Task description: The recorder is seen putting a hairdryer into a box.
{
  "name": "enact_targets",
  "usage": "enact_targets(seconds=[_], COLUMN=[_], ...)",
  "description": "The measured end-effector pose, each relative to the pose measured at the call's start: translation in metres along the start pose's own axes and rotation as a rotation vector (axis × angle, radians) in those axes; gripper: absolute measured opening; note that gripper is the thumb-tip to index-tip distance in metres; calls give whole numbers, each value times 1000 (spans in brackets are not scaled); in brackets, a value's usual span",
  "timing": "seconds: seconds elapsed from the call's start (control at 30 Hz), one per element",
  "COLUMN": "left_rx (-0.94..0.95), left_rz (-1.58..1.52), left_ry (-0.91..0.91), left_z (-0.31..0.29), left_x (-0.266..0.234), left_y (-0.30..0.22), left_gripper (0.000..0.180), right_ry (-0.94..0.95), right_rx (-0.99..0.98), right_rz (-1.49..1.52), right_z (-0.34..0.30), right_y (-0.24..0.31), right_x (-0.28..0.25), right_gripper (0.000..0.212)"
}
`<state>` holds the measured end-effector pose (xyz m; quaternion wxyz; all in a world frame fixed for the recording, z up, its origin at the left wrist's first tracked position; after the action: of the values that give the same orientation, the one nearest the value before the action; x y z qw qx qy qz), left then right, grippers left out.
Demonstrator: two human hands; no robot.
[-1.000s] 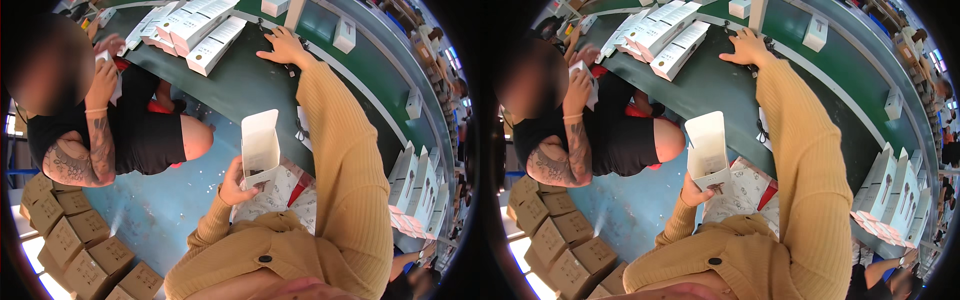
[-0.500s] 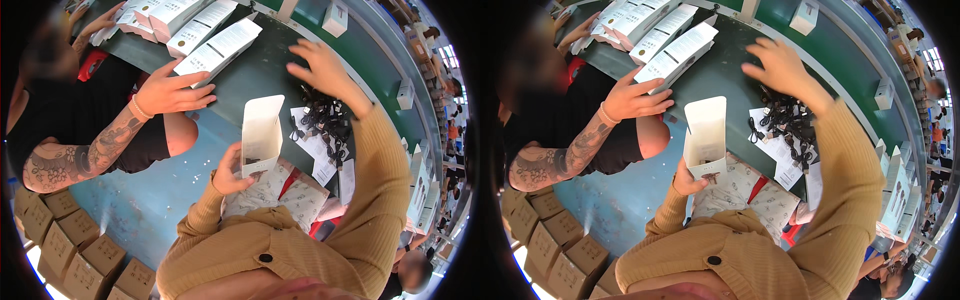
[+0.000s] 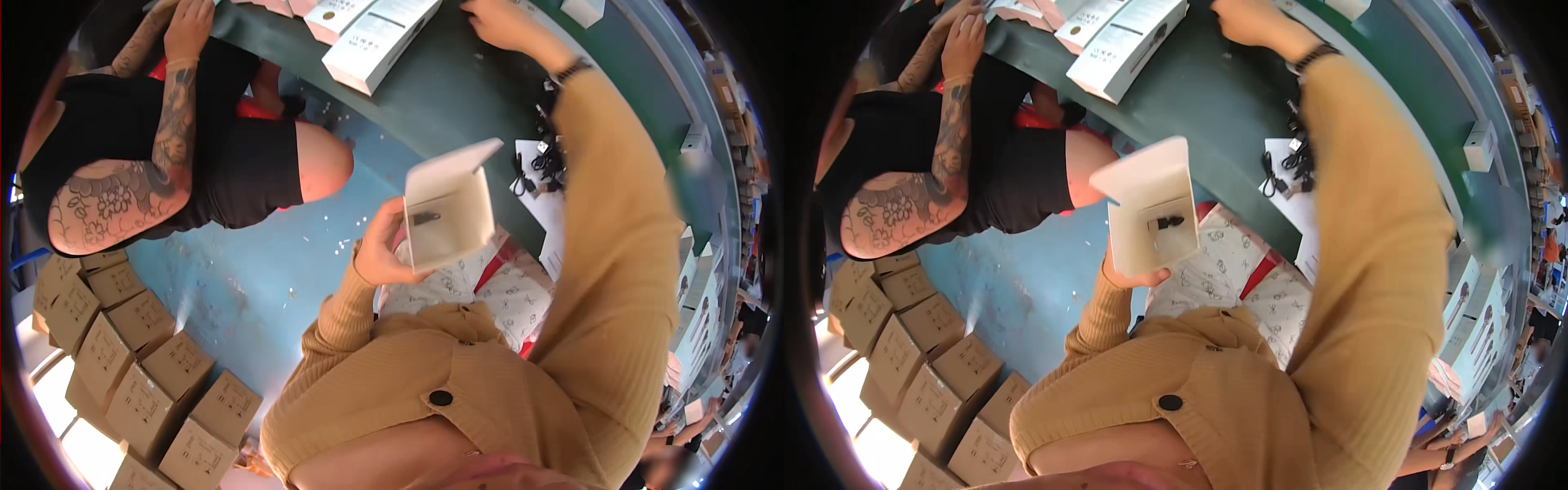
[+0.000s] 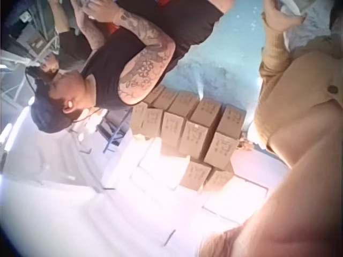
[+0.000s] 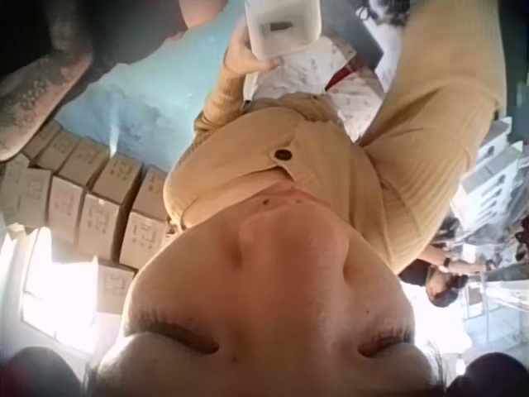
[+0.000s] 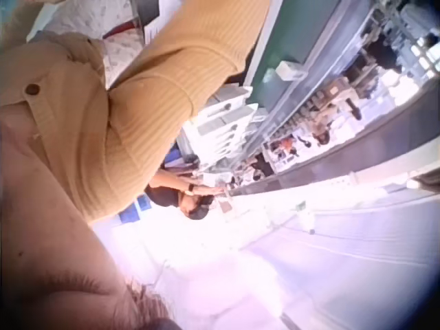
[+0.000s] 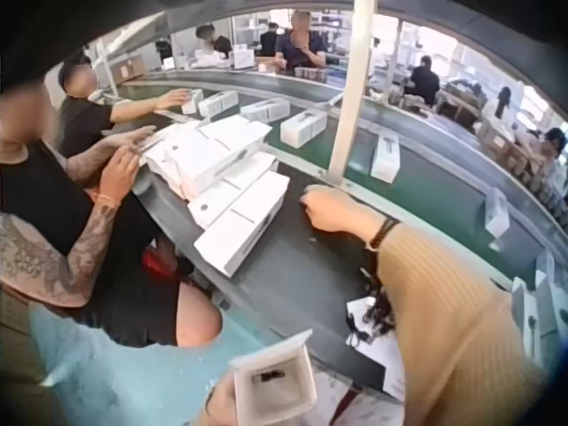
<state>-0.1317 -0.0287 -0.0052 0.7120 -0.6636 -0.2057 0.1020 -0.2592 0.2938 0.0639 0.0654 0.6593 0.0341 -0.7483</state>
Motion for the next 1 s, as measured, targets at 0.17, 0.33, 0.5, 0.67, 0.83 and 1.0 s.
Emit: enact_targets(seconds=[0.17, 0.33, 0.5, 0.67, 0.83, 1.0], left_rx=[-357, 183, -33, -85, -209, -397], left_rz=[-658, 180, -367, -425, -545, -243], left_ry=[64, 111, -57, 295, 688, 576], left_z=[15, 13, 32, 60, 62, 91], left_x=[22, 51, 100, 211, 306, 373], left_y=[26, -18, -40, -88, -81, -62], left_gripper=[99, 91, 84, 90, 81, 82], right_ry=[342, 2, -507, -386, -634, -828], right_rx=[51, 96, 458, 727, 926, 1209], right_rz=[169, 168, 313, 170, 90, -326], right_z=[-79, -141, -246, -359, -461, -588], right_y=[36, 66, 172, 246, 245, 218], right_x=[-59, -147, -231, -187, -223, -305], right_gripper=[23, 38, 50, 69, 71, 38])
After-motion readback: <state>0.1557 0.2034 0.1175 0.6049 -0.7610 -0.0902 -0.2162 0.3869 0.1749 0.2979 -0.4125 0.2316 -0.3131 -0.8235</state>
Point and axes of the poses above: each hand's wrist, its own z-axis towards the middle knuckle, its own x-axis out of the palm, y = z × x, the point moved 6 cm from there along z, towards the middle knuckle, and after that the axes turned 7 degrees about -x, right-handed, at the moved point
